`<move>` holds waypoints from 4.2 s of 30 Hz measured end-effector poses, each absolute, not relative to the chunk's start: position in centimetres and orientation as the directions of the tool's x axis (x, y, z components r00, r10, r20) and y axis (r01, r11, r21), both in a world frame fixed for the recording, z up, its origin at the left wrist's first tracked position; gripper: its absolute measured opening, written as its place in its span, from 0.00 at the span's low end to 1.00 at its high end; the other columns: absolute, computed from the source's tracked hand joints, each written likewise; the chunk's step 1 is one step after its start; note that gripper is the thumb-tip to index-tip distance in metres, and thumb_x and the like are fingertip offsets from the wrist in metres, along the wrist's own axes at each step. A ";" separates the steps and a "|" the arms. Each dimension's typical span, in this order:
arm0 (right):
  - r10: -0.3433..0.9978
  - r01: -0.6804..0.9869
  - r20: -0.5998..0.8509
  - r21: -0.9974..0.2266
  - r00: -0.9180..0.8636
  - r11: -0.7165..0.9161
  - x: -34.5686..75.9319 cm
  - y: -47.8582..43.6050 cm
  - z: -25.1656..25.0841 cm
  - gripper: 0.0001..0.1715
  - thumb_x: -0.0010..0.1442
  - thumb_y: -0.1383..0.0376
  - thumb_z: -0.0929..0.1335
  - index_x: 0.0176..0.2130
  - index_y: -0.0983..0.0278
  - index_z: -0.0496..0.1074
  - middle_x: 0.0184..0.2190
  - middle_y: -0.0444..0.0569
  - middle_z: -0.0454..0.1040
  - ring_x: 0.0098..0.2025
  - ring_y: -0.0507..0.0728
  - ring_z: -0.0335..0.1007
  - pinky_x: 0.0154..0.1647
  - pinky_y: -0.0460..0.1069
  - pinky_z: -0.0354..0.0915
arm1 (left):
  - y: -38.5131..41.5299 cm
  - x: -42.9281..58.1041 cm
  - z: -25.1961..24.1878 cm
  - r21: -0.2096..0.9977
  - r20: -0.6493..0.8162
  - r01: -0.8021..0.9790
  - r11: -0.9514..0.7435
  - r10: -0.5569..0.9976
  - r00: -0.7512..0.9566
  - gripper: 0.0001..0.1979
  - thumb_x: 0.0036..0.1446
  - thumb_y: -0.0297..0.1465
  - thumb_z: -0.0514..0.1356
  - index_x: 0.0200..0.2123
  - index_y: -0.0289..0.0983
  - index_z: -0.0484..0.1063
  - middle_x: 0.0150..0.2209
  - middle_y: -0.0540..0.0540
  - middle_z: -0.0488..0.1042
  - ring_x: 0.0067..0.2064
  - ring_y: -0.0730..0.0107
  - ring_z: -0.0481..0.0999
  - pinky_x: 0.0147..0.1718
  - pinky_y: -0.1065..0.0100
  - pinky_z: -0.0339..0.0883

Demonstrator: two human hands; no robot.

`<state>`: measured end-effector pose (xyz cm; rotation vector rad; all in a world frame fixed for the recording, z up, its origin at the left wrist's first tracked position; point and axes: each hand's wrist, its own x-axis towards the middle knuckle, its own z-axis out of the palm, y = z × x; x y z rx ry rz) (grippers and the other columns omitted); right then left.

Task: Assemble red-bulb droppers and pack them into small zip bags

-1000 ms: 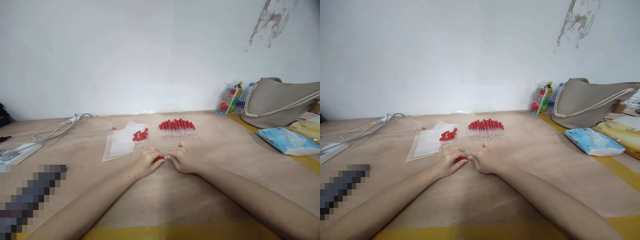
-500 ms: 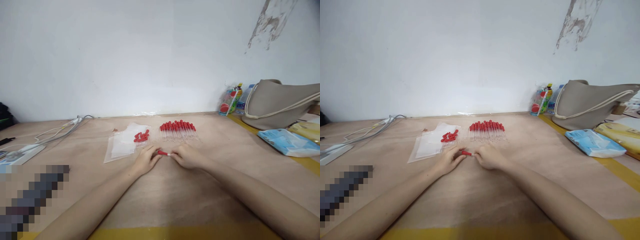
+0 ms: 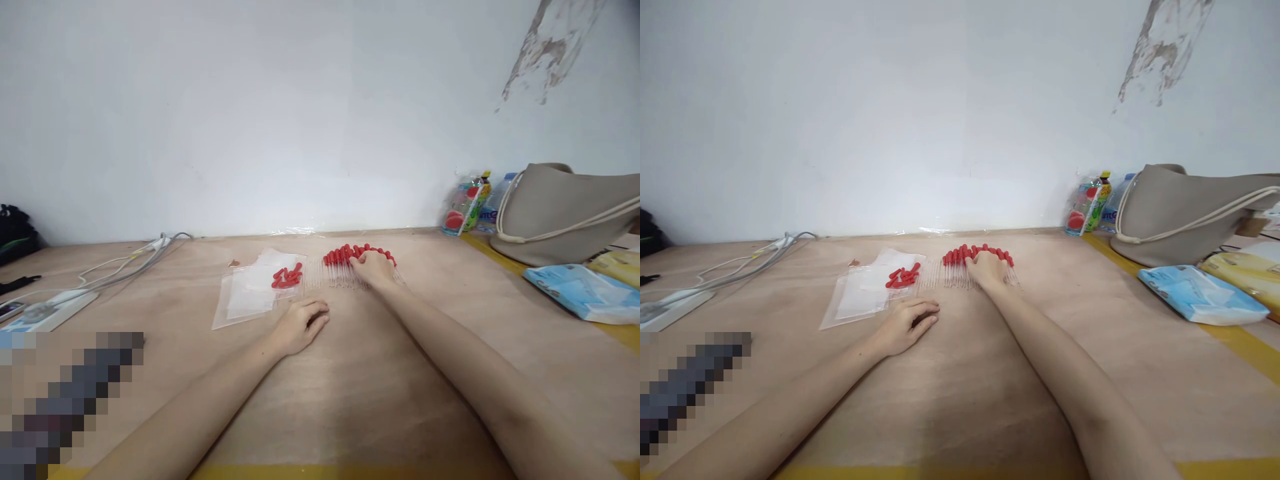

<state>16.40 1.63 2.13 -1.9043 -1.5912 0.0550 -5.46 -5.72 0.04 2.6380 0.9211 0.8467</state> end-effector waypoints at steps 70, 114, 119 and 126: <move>0.785 0.775 0.595 -0.411 -0.170 0.480 14.8 -7.5 -0.8 0.06 0.58 0.66 0.62 0.33 0.63 0.68 0.30 0.44 0.73 0.33 0.52 0.66 0.43 0.52 0.51 | -5.9 -5.4 0.1 0.471 0.489 0.611 -0.636 0.765 0.420 0.08 0.59 0.31 0.51 0.38 0.36 0.67 0.36 0.47 0.74 0.36 0.69 0.72 0.36 0.68 0.65; 0.647 0.702 0.582 -0.175 -0.492 0.691 15.2 -8.0 0.1 0.16 0.60 0.64 0.58 0.28 0.64 0.70 0.22 0.43 0.71 0.23 0.49 0.59 0.36 0.50 0.44 | -6.4 -5.1 0.1 0.527 0.409 0.476 -0.704 0.701 0.584 0.11 0.56 0.34 0.54 0.37 0.35 0.72 0.31 0.46 0.75 0.31 0.71 0.72 0.31 0.70 0.65; 0.674 0.709 0.525 -0.176 -0.519 0.683 14.9 -8.1 -0.1 0.18 0.60 0.64 0.57 0.24 0.64 0.68 0.19 0.41 0.70 0.21 0.48 0.53 0.36 0.50 0.45 | -6.5 -5.2 0.0 0.461 0.451 0.445 -0.768 0.635 0.627 0.10 0.57 0.33 0.54 0.37 0.36 0.72 0.31 0.47 0.75 0.31 0.72 0.72 0.32 0.71 0.65; 0.720 0.716 0.459 -0.225 -0.521 0.661 14.5 -8.1 -0.3 0.18 0.60 0.65 0.57 0.22 0.64 0.66 0.18 0.41 0.69 0.19 0.47 0.47 0.37 0.50 0.46 | -6.3 -5.2 0.0 0.384 0.487 0.406 -0.829 0.556 0.674 0.10 0.58 0.33 0.53 0.37 0.36 0.71 0.31 0.47 0.75 0.32 0.72 0.72 0.32 0.71 0.65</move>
